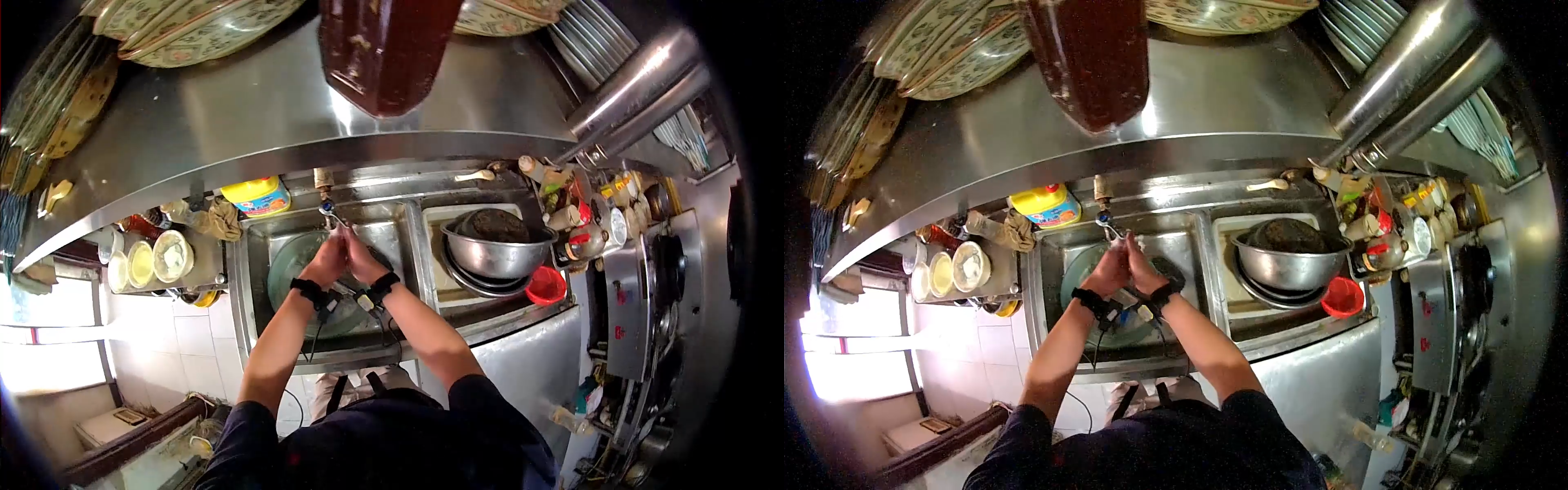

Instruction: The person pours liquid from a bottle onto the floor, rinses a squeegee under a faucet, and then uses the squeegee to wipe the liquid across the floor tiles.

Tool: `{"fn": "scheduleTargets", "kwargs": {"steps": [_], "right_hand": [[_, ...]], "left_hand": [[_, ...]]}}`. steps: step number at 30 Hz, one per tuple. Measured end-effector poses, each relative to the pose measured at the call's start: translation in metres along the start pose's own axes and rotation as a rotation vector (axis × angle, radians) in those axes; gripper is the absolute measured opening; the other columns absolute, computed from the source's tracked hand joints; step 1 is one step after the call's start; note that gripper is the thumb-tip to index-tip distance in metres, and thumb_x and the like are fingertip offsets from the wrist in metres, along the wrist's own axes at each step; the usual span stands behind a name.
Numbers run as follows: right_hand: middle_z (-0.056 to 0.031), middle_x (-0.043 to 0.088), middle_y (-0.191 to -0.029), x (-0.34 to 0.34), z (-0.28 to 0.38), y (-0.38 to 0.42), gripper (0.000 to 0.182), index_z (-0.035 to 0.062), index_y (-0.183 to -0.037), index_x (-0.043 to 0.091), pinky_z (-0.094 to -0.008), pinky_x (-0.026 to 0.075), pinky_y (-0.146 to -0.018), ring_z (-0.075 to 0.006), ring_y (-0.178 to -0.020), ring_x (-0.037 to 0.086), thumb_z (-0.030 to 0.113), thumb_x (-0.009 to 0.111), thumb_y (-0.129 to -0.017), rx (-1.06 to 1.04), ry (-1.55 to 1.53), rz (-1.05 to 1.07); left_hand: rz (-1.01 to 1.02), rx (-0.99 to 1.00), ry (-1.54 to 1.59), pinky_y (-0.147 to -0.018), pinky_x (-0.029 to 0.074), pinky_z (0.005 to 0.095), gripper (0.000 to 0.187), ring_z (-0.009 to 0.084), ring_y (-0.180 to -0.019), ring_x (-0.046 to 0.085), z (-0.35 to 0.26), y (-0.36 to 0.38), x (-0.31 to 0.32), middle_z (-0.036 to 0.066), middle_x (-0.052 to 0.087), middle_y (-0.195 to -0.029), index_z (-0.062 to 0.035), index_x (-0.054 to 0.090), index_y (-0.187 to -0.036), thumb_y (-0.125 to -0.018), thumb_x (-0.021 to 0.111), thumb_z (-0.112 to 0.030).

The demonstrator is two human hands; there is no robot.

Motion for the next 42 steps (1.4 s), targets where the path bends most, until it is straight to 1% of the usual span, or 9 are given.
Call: {"fn": "scheduleTargets", "kwargs": {"steps": [2, 10, 19, 23, 31, 34, 36, 40, 42], "right_hand": [[-0.0031, 0.052, -0.131, 0.009, 0.001, -0.010, 0.064, 0.0081, -0.134, 0.048, -0.0336, 0.033, -0.104, -0.0150, -0.119, 0.045, 0.060, 0.033, -0.099, -0.280, 0.027, 0.039], [0.0037, 0.060, -0.118, 0.029, 0.024, 0.004, 0.043, 0.0151, -0.127, 0.054, -0.0267, 0.036, -0.091, -0.0080, -0.108, 0.051, 0.046, 0.037, -0.103, -0.296, -0.078, 0.112], [-0.0004, 0.054, -0.130, -0.011, 0.014, -0.015, 0.058, 0.0103, -0.133, 0.048, -0.0319, 0.034, -0.102, -0.0149, -0.119, 0.048, 0.055, 0.032, -0.101, -0.150, 0.026, 0.195], [0.0001, 0.058, -0.106, 0.052, 0.037, 0.025, 0.056, 0.0094, -0.108, 0.058, -0.0310, 0.038, -0.086, -0.0147, -0.097, 0.051, 0.059, 0.033, -0.099, -0.128, -0.089, 0.051], [-0.0041, 0.059, -0.108, 0.010, 0.058, 0.028, 0.067, 0.0055, -0.122, 0.053, -0.0317, 0.043, -0.089, -0.0182, -0.099, 0.056, 0.064, 0.032, -0.096, -0.143, -0.105, 0.120], [-0.0048, 0.062, -0.108, -0.002, 0.059, 0.020, 0.053, 0.0038, -0.120, 0.056, -0.0339, 0.044, -0.091, -0.0188, -0.100, 0.058, 0.049, 0.037, -0.099, -0.142, -0.069, 0.043], [-0.0056, 0.067, -0.105, -0.008, 0.048, 0.010, 0.034, 0.0031, -0.110, 0.063, -0.0352, 0.047, -0.089, -0.0192, -0.098, 0.062, 0.031, 0.045, -0.101, -0.140, -0.073, 0.064], [-0.0074, 0.068, -0.105, 0.006, 0.039, -0.001, 0.026, 0.0005, -0.112, 0.063, -0.0327, 0.051, -0.082, -0.0183, -0.096, 0.064, 0.019, 0.051, -0.099, -0.171, 0.233, 0.034], [-0.0082, 0.068, -0.104, 0.007, 0.032, -0.007, 0.025, -0.0004, -0.112, 0.064, -0.0320, 0.052, -0.080, -0.0182, -0.094, 0.065, 0.017, 0.052, -0.098, -0.146, 0.266, 0.064]], "left_hand": [[-0.006, -0.004, 0.064, -0.089, 0.044, 0.0360, 0.049, 0.0212, -0.100, 0.058, -0.017, 0.011, 0.001, 0.004, 0.064, -0.107, -0.0143, 0.060, -0.113, -0.098, 0.039, -0.056], [0.019, -0.059, 0.201, -0.093, 0.043, 0.0377, 0.040, 0.0228, -0.100, 0.058, -0.024, 0.010, 0.002, 0.005, 0.064, -0.109, -0.0119, 0.060, -0.110, -0.101, 0.040, -0.045], [0.072, 0.019, 0.085, -0.094, 0.043, 0.0391, 0.056, 0.0244, -0.103, 0.056, 0.001, -0.014, -0.016, 0.011, 0.062, -0.114, -0.0039, 0.057, -0.117, -0.101, 0.032, -0.051], [0.023, 0.009, 0.175, -0.096, 0.041, 0.0381, 0.059, 0.0239, -0.104, 0.056, -0.032, 0.008, 0.011, 0.009, 0.062, -0.115, -0.0065, 0.056, -0.118, -0.099, 0.034, -0.057], [0.162, 0.093, 0.342, -0.092, 0.043, 0.0357, 0.054, 0.0190, -0.098, 0.059, -0.014, 0.016, 0.010, 0.002, 0.066, -0.103, -0.0108, 0.060, -0.116, -0.100, 0.034, -0.055], [0.386, 0.080, 0.673, -0.088, 0.045, 0.0378, 0.052, 0.0209, -0.095, 0.060, -0.013, -0.004, 0.012, 0.004, 0.066, -0.101, -0.0098, 0.060, -0.116, -0.101, 0.033, -0.052], [0.149, 0.114, 0.324, -0.083, 0.046, 0.0370, 0.053, 0.0210, -0.091, 0.060, -0.007, -0.022, -0.020, 0.004, 0.066, -0.098, -0.0080, 0.060, -0.114, -0.100, 0.035, -0.053], [0.237, 0.077, 0.461, -0.081, 0.047, 0.0358, 0.054, 0.0220, -0.088, 0.061, -0.020, 0.010, -0.023, 0.005, 0.066, -0.095, -0.0063, 0.060, -0.114, -0.100, 0.036, -0.053], [-0.142, 0.051, 0.185, -0.079, 0.048, 0.0360, 0.055, 0.0236, -0.085, 0.061, -0.028, 0.037, -0.037, 0.006, 0.066, -0.094, -0.0039, 0.060, -0.112, -0.100, 0.037, -0.052]]}}
Point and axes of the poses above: each hand's wrist, its own y-axis away from the middle knuckle, its own x-axis out of the palm, z = x × y, the point moved 9 cm from there along -y, towards the middle knuckle
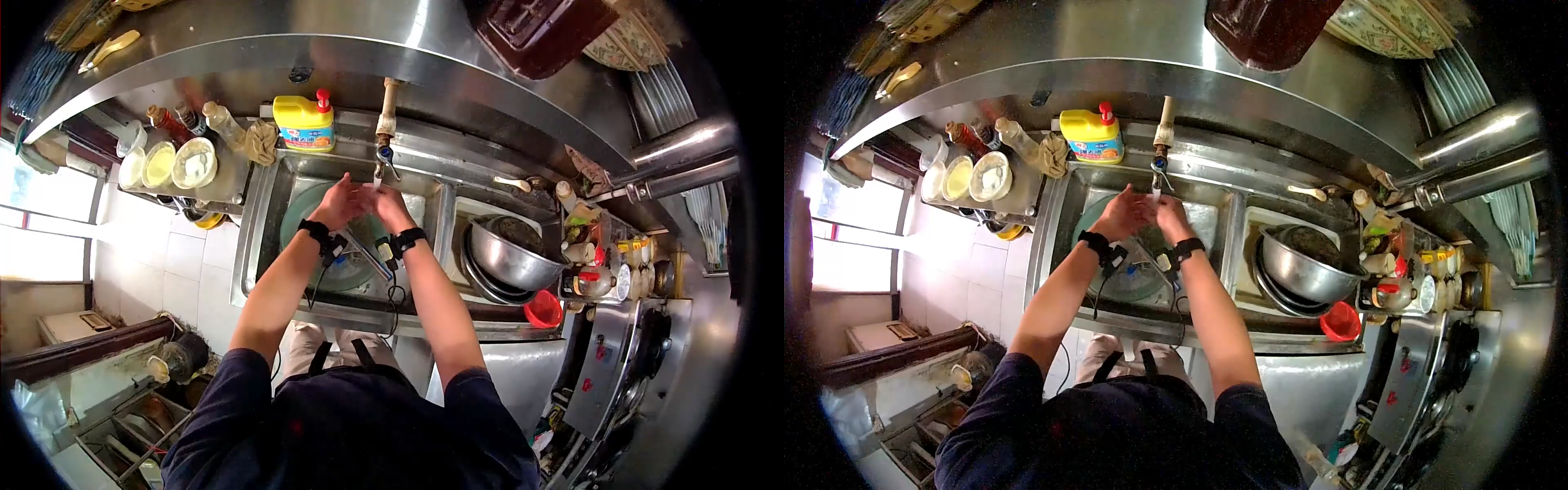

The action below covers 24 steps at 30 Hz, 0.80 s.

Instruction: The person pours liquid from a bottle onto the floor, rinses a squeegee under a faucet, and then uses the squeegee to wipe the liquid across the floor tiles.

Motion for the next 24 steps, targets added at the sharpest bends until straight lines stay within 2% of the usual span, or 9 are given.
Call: {"fn": "scheduleTargets", "kwargs": {"steps": [2, 6, 8, 13, 17, 18, 19, 21, 24], "right_hand": [[-0.0095, 0.069, -0.101, -0.012, -0.005, -0.005, 0.024, -0.0018, -0.108, 0.066, -0.0311, 0.052, -0.079, -0.0179, -0.091, 0.066, 0.015, 0.053, -0.096, 0.026, 0.142, -0.107], [-0.0069, 0.070, -0.101, -0.048, -0.018, -0.044, 0.027, -0.0026, -0.107, 0.067, -0.0289, 0.050, -0.083, -0.0163, -0.091, 0.065, 0.003, 0.048, -0.089, -0.266, 0.719, -0.116], [-0.0064, 0.069, -0.101, -0.027, 0.018, -0.010, 0.028, -0.0025, -0.106, 0.067, -0.0293, 0.050, -0.083, -0.0161, -0.093, 0.064, 0.002, 0.047, -0.087, -0.176, 0.646, -0.144], [-0.0123, 0.070, -0.098, -0.031, 0.047, 0.036, 0.025, -0.0041, -0.106, 0.064, -0.0312, 0.050, -0.082, -0.0203, -0.090, 0.066, 0.009, 0.049, -0.091, -0.296, 0.807, -0.173], [-0.0209, 0.067, -0.099, -0.059, -0.027, 0.063, 0.028, 0.0027, -0.106, 0.066, -0.0410, 0.050, -0.085, -0.0377, -0.096, 0.064, 0.024, 0.054, -0.093, -0.095, 1.195, -0.287], [-0.0208, 0.067, -0.101, -0.081, -0.095, 0.050, 0.035, 0.0034, -0.106, 0.067, -0.0445, 0.050, -0.087, -0.0392, -0.098, 0.063, 0.033, 0.053, -0.092, -0.268, 1.472, -0.095], [-0.0219, 0.067, -0.103, -0.070, -0.089, 0.077, 0.041, 0.0036, -0.104, 0.068, -0.0466, 0.050, -0.087, -0.0411, -0.098, 0.062, 0.040, 0.054, -0.090, 0.279, 1.453, -0.164], [-0.0241, 0.066, -0.103, -0.075, -0.121, 0.092, 0.043, 0.0011, -0.088, 0.069, -0.0486, 0.049, -0.085, -0.0425, -0.096, 0.062, 0.040, 0.052, -0.092, 0.498, 1.468, -0.146], [-0.0205, 0.068, -0.103, -0.098, -0.178, 0.093, 0.033, 0.0035, -0.096, 0.070, -0.0469, 0.051, -0.080, -0.0371, -0.096, 0.065, 0.031, 0.052, -0.090, 0.603, 1.443, 0.042]], "left_hand": [[-0.108, -0.007, 0.059, -0.078, 0.048, 0.0364, 0.055, 0.0232, -0.082, 0.061, 0.004, -0.002, -0.004, 0.006, 0.066, -0.092, -0.0036, 0.062, -0.109, -0.101, 0.036, -0.051], [0.287, -0.059, 0.214, -0.082, 0.049, 0.0385, 0.050, 0.0217, -0.083, 0.061, 0.024, -0.035, 0.007, 0.006, 0.066, -0.091, -0.0067, 0.063, -0.097, -0.103, 0.032, -0.046], [0.221, 0.028, 0.249, -0.071, 0.046, 0.0355, 0.040, 0.0216, -0.072, 0.058, 0.021, -0.040, 0.016, 0.005, 0.061, -0.080, -0.0096, 0.059, -0.096, -0.103, 0.035, -0.041], [0.066, 0.032, 0.143, -0.078, 0.048, 0.0360, 0.036, 0.0248, -0.084, 0.063, 0.003, -0.018, 0.032, 0.009, 0.066, -0.089, -0.0078, 0.059, -0.094, -0.102, 0.039, -0.037], [-0.087, -0.009, -0.199, -0.071, 0.049, 0.0318, 0.030, 0.0194, -0.086, 0.062, 0.042, -0.014, -0.062, 0.005, 0.065, -0.092, -0.0074, 0.059, -0.098, -0.100, 0.044, -0.034], [-0.110, -0.103, -0.260, -0.066, 0.048, 0.0302, 0.027, 0.0162, -0.083, 0.061, 0.064, -0.018, -0.096, 0.002, 0.063, -0.090, -0.0089, 0.059, -0.100, -0.100, 0.045, -0.031], [-0.114, -0.108, -0.261, -0.066, 0.048, 0.0302, 0.027, 0.0162, -0.083, 0.061, 0.082, -0.020, -0.122, 0.002, 0.063, -0.090, -0.0089, 0.059, -0.100, -0.100, 0.045, -0.031], [-0.131, -0.073, -0.541, -0.052, 0.037, 0.0274, 0.018, 0.0115, -0.063, 0.050, 0.107, -0.018, -0.167, -0.002, 0.054, -0.074, -0.0152, 0.059, -0.091, -0.097, 0.049, -0.030], [-0.421, -0.111, -0.309, -0.044, 0.029, 0.0243, 0.016, 0.0081, -0.050, 0.044, 0.102, 0.050, -0.149, -0.006, 0.048, -0.063, -0.0187, 0.058, -0.084, -0.094, 0.053, -0.031]]}}
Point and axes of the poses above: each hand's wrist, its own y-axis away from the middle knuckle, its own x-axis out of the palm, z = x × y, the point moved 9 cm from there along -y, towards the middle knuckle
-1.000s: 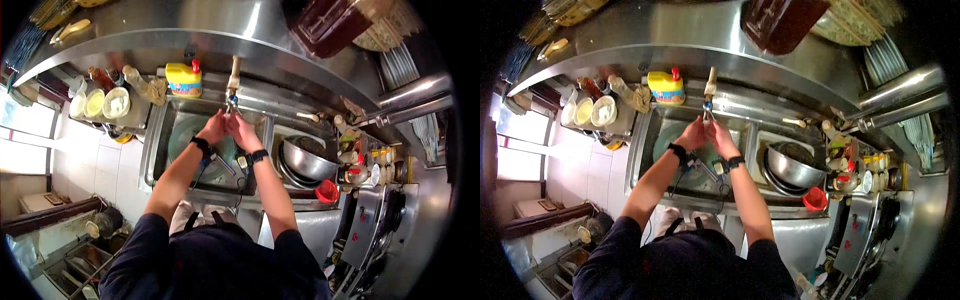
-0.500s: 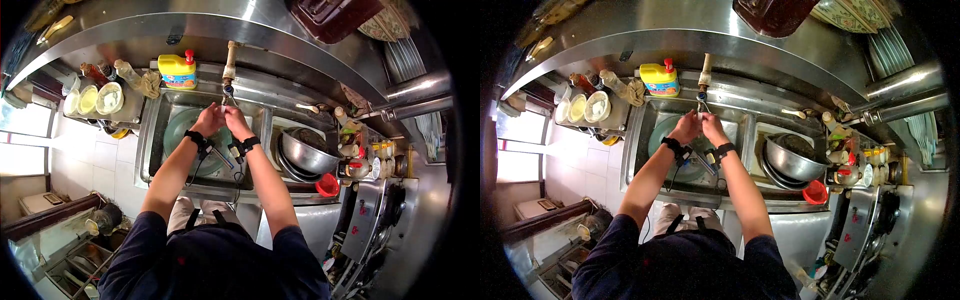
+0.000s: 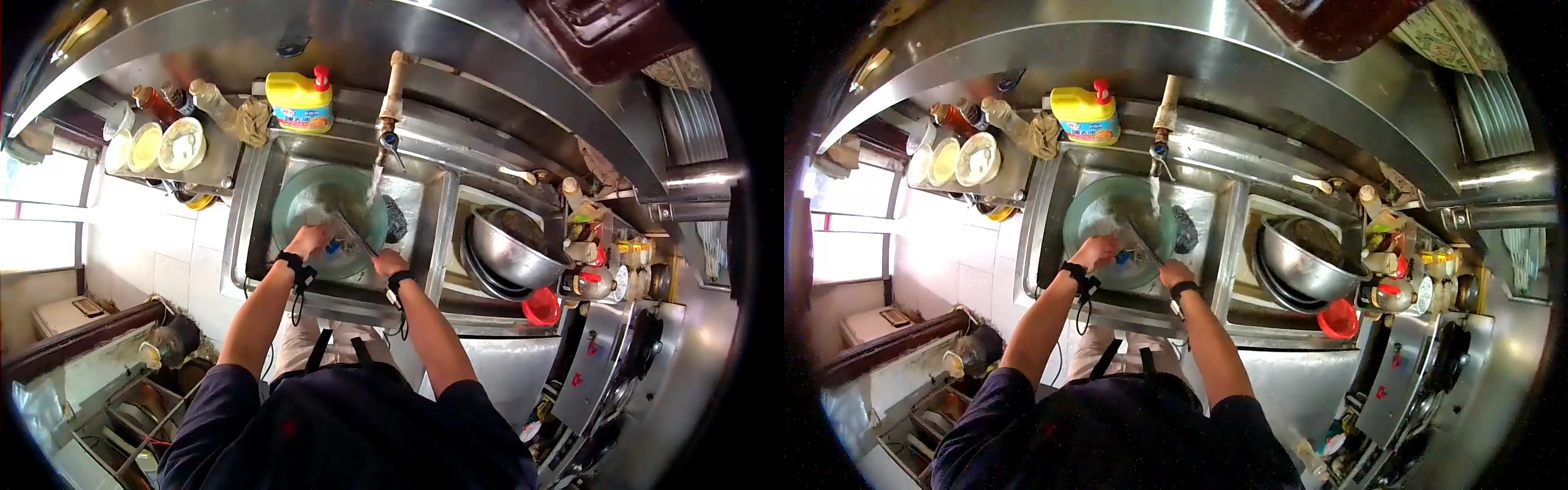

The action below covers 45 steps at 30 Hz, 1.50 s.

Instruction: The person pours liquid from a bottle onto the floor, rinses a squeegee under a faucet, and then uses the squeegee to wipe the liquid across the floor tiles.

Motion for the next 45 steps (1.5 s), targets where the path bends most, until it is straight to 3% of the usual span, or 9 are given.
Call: {"fn": "scheduleTargets", "kwargs": {"steps": [4, 8, 14, 18, 20, 24, 32, 40, 45], "right_hand": [[-0.0103, 0.063, -0.063, -0.003, -0.002, -0.001, 0.045, 0.0005, -0.076, 0.064, -0.0379, 0.047, -0.058, -0.0212, -0.055, 0.062, 0.041, 0.053, -0.094, -0.184, -0.479, -0.023], [-0.0195, 0.063, -0.069, -0.073, 0.032, 0.046, 0.041, -0.0007, -0.079, 0.063, -0.0445, 0.047, -0.065, -0.0345, -0.067, 0.063, 0.030, 0.044, -0.098, -0.432, -0.222, -0.518], [-0.0226, 0.064, -0.080, -0.104, 0.024, 0.110, 0.041, -0.0003, -0.082, 0.062, -0.0517, 0.045, -0.073, -0.0431, -0.082, 0.060, 0.030, 0.040, -0.099, -0.227, -0.396, -0.560], [-0.0176, 0.064, -0.071, -0.111, 0.012, 0.140, 0.043, -0.0009, -0.083, 0.064, -0.0444, 0.046, -0.065, -0.0364, -0.071, 0.063, 0.033, 0.044, -0.099, -0.197, -0.434, -0.699], [-0.0189, 0.063, -0.071, -0.111, 0.005, 0.149, 0.043, -0.0006, -0.083, 0.065, -0.0443, 0.046, -0.065, -0.0368, -0.072, 0.063, 0.034, 0.044, -0.098, -0.138, -0.500, -0.793], [-0.0203, 0.063, -0.071, -0.102, -0.003, 0.150, 0.044, -0.0010, -0.081, 0.064, -0.0443, 0.044, -0.065, -0.0373, -0.071, 0.061, 0.033, 0.044, -0.098, -0.110, -0.579, -0.820], [-0.0214, 0.061, -0.077, -0.140, 0.013, 0.203, 0.040, -0.0013, -0.087, 0.059, -0.0478, 0.045, -0.068, -0.0412, -0.073, 0.058, 0.029, 0.038, -0.102, -0.117, -0.698, -0.939], [-0.0211, 0.059, -0.075, -0.154, 0.038, 0.190, 0.032, -0.0011, -0.088, 0.056, -0.0449, 0.044, -0.064, -0.0380, -0.070, 0.059, 0.024, 0.040, -0.102, -0.241, -0.880, -0.998], [-0.0087, 0.057, -0.067, -0.134, 0.033, 0.180, 0.034, -0.0015, -0.091, 0.059, -0.0319, 0.043, -0.055, -0.0179, -0.057, 0.054, 0.026, 0.042, -0.102, -0.250, -0.950, -1.031]], "left_hand": [[0.119, 0.044, -0.013, -0.052, 0.038, 0.0262, 0.022, 0.0119, -0.066, 0.054, 0.020, -0.006, -0.021, -0.002, 0.059, -0.080, -0.0115, 0.061, -0.101, -0.094, 0.052, -0.030], [-0.051, 0.186, -0.128, -0.048, 0.037, 0.0283, 0.027, 0.0122, -0.056, 0.052, 0.014, -0.003, -0.028, -0.001, 0.055, -0.064, -0.0073, 0.062, -0.076, -0.091, 0.052, -0.028], [-0.261, 0.396, -0.329, -0.069, 0.050, 0.0351, 0.036, 0.0236, -0.076, 0.065, 0.014, -0.013, -0.038, 0.011, 0.069, -0.079, -0.0002, 0.069, -0.094, -0.090, 0.052, -0.032], [-0.187, 0.455, -0.449, -0.076, 0.050, 0.0382, 0.038, 0.0284, -0.086, 0.066, -0.005, -0.036, -0.016, 0.017, 0.070, -0.093, -0.0025, 0.068, -0.105, -0.090, 0.053, -0.034], [0.045, 0.373, -0.383, -0.069, 0.044, 0.0256, 0.026, 0.0122, -0.078, 0.056, 0.008, -0.074, 0.008, 0.004, 0.065, -0.091, -0.0049, 0.067, -0.101, -0.093, 0.051, -0.025], [-0.009, 0.597, -0.784, -0.088, 0.046, 0.0386, 0.038, 0.0347, -0.101, 0.062, -0.074, -0.013, 0.073, 0.025, 0.065, -0.103, -0.0004, 0.064, -0.106, -0.096, 0.044, -0.031], [0.090, 0.539, -0.602, -0.093, 0.042, 0.0347, 0.036, 0.0190, -0.102, 0.058, -0.112, 0.027, 0.102, 0.010, 0.067, -0.107, -0.0003, 0.061, -0.113, -0.097, 0.050, -0.031], [0.020, 0.698, -0.936, -0.086, 0.049, 0.0400, 0.052, 0.0351, -0.101, 0.064, -0.166, 0.026, 0.133, 0.022, 0.066, -0.108, 0.0003, 0.055, -0.124, -0.082, 0.066, -0.029], [0.011, 0.760, -0.909, -0.084, 0.049, 0.0398, 0.042, 0.0364, -0.097, 0.064, -0.165, 0.037, 0.129, 0.023, 0.066, -0.101, -0.0010, 0.059, -0.116, -0.080, 0.067, -0.021]]}}
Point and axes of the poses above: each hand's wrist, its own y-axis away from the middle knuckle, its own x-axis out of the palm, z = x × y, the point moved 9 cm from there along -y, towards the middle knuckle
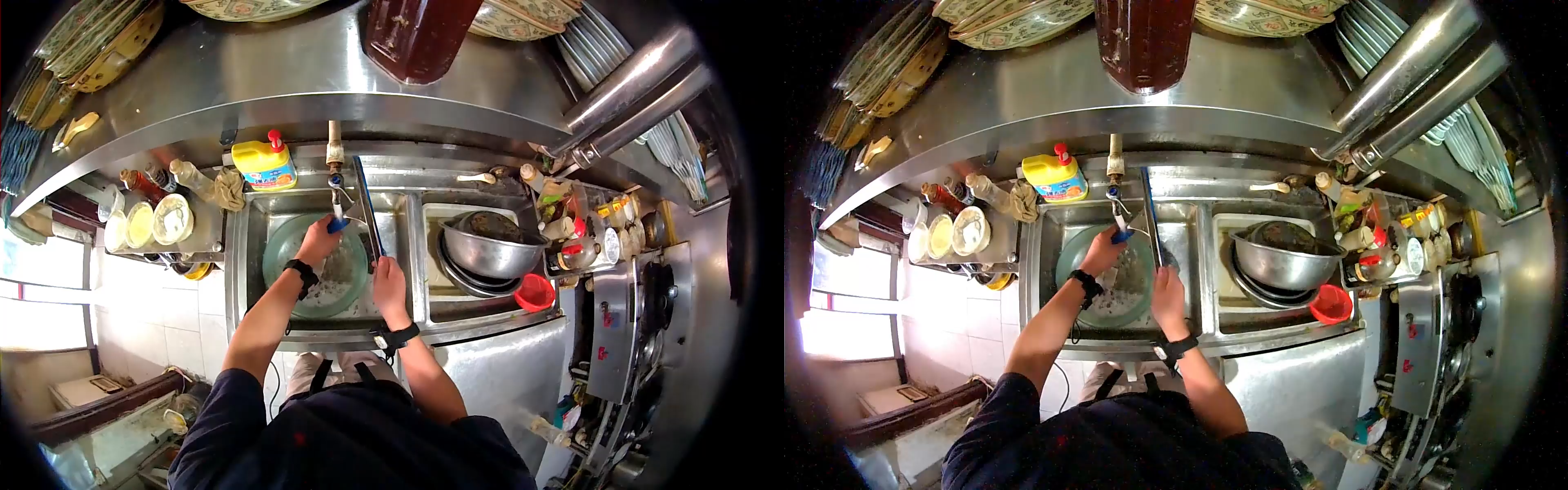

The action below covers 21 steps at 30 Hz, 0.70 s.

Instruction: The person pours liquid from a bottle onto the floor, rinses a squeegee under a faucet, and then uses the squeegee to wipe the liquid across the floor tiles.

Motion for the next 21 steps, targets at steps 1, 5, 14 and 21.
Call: {"fn": "scheduleTargets", "kwargs": {"steps": [1, 5, 14, 21], "right_hand": [[-0.0075, 0.056, -0.065, 0.002, -0.001, 0.001, 0.034, -0.0012, -0.091, 0.058, -0.0307, 0.042, -0.054, -0.0160, -0.055, 0.053, 0.026, 0.042, -0.102, 0.014, -0.011, 0.028], [-0.0042, 0.054, -0.063, 0.003, -0.001, 0.003, 0.034, -0.0004, -0.090, 0.058, -0.0286, 0.040, -0.052, -0.0123, -0.054, 0.050, 0.027, 0.041, -0.103, 0.050, -0.091, 0.041], [-0.0020, 0.051, -0.064, 0.002, 0.004, -0.005, 0.037, 0.0008, -0.087, 0.058, -0.0277, 0.040, -0.055, -0.0096, -0.058, 0.049, 0.028, 0.039, -0.104, -0.252, 0.093, 0.025], [-0.0209, 0.060, -0.081, 0.001, 0.003, -0.006, 0.018, 0.0023, -0.090, 0.055, -0.0460, 0.045, -0.069, -0.0384, -0.077, 0.058, 0.019, 0.052, -0.095, -0.151, 0.202, 0.256]], "left_hand": [[-0.030, 0.031, 0.026, -0.083, 0.050, 0.0400, 0.040, 0.0374, -0.095, 0.064, -0.005, 0.002, -0.003, 0.023, 0.065, -0.099, -0.0007, 0.059, -0.113, -0.079, 0.067, -0.020], [-0.111, 0.122, 0.003, -0.078, 0.049, 0.0407, 0.034, 0.0407, -0.089, 0.062, -0.026, 0.002, -0.010, 0.024, 0.064, -0.093, 0.0008, 0.058, -0.105, -0.078, 0.067, -0.017], [0.038, 0.108, 0.055, -0.073, 0.048, 0.0437, 0.032, 0.0404, -0.083, 0.062, -0.028, 0.000, -0.022, 0.022, 0.064, -0.085, -0.0008, 0.058, -0.099, -0.079, 0.069, -0.023], [0.062, 0.116, -0.376, -0.071, 0.050, 0.0471, 0.040, 0.0423, -0.081, 0.062, -0.001, 0.053, -0.038, 0.023, 0.065, -0.087, -0.0003, 0.060, -0.105, -0.085, 0.066, -0.034]]}}
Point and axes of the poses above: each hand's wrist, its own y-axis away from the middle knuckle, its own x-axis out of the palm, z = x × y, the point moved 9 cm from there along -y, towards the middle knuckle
